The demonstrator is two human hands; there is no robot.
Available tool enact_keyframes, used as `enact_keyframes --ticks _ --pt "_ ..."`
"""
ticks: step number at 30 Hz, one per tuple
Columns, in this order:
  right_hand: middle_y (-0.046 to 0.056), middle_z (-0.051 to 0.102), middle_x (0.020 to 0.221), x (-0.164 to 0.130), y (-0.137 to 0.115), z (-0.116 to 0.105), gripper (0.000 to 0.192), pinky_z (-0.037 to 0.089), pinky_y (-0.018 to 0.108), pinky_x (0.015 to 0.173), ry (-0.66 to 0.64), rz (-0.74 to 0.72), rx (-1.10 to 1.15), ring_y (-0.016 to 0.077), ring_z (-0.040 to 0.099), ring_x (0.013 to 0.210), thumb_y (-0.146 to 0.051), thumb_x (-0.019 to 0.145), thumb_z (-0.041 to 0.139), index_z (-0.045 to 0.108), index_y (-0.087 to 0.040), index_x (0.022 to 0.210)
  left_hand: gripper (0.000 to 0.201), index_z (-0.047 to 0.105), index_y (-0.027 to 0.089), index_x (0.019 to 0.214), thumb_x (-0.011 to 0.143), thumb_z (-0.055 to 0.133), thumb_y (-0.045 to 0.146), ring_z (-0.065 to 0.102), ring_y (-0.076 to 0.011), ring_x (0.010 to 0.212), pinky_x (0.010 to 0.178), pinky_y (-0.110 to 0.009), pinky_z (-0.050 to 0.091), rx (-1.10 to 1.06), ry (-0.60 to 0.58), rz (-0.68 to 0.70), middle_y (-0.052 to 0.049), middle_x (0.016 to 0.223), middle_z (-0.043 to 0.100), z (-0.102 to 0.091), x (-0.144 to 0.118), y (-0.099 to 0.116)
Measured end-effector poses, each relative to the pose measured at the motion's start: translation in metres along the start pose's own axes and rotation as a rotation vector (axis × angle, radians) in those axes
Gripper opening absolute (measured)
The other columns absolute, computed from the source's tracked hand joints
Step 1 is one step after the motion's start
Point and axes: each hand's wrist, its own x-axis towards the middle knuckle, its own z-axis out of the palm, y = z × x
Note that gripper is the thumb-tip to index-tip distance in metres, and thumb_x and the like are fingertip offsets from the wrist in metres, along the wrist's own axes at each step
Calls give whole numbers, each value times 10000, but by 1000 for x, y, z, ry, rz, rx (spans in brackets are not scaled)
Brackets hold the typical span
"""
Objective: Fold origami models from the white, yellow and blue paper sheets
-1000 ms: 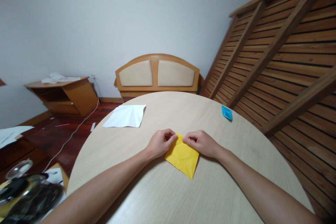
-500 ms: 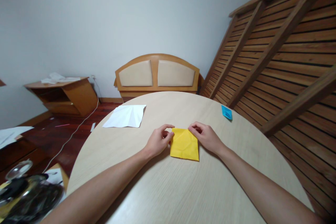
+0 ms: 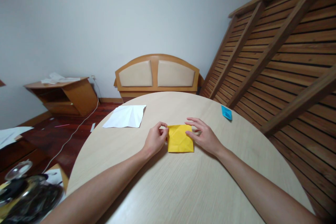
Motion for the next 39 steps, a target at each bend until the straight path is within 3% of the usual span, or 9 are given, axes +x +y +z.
enact_keyframes --ticks 7,13,16,18,21,26,30,33,39 --pt "113 608 1344 0 -3 0 302 593 411 849 -4 -63 -27 278 572 1233 -312 888 667 713 -260 1182 180 572 175 942 896 538 346 468 -108 455 450 -195 278 124 52 -1 43 544 568 -2 1 -2" --pt "100 657 1232 0 -1 1 71 466 514 1020 24 -194 -123 287 572 1181 -287 886 682 725 -237 911 181 580 163 1012 921 521 308 512 -116 495 459 -190 313 117 29 30 29 575 591 -2 1 -5" --pt "96 672 1191 1 -4 0 76 454 514 1013 31 -221 -138 290 568 1163 -272 908 647 717 -243 899 310 572 166 1211 920 538 270 653 -152 693 551 -212 464 93 1 78 -77 896 727 -2 -1 -2" --pt "90 682 1174 2 -6 -1 89 448 515 1017 41 -230 -125 290 568 1160 -273 919 630 717 -255 930 375 576 199 1282 910 551 238 686 -185 896 634 -246 536 128 -34 144 -134 1235 670 -2 -3 0" --pt "76 713 1098 3 -7 -2 113 449 509 1021 61 -233 -87 285 579 1147 -276 939 600 709 -266 967 230 689 209 1098 913 552 224 656 -211 1037 756 -308 571 244 -94 259 -119 1411 554 -1 -6 4" --pt "92 723 1011 0 -7 -2 153 511 463 928 56 -110 -34 278 646 1016 -340 937 588 693 -236 978 113 689 199 913 897 582 168 590 -244 1166 1040 -438 457 353 -75 348 -100 1172 680 -2 -6 7" --pt "81 723 1068 -2 -7 -1 281 545 393 860 -6 33 61 248 679 956 -395 906 637 639 -222 1127 121 683 195 900 919 565 212 613 -252 1104 982 -417 471 375 8 322 -98 1029 698 -5 -4 8" --pt "87 708 1119 -1 -3 1 340 535 404 902 58 71 159 252 673 1005 -382 865 685 612 -227 1160 142 674 187 897 926 555 260 644 -246 1002 905 -392 488 349 61 321 -91 970 717 -7 -4 10" --pt "59 713 927 1 2 1 708 533 444 907 67 149 380 235 688 902 -452 849 699 374 -211 1429 232 638 165 941 925 547 377 673 -186 782 711 -296 515 30 82 198 -70 871 723 -4 -3 13"
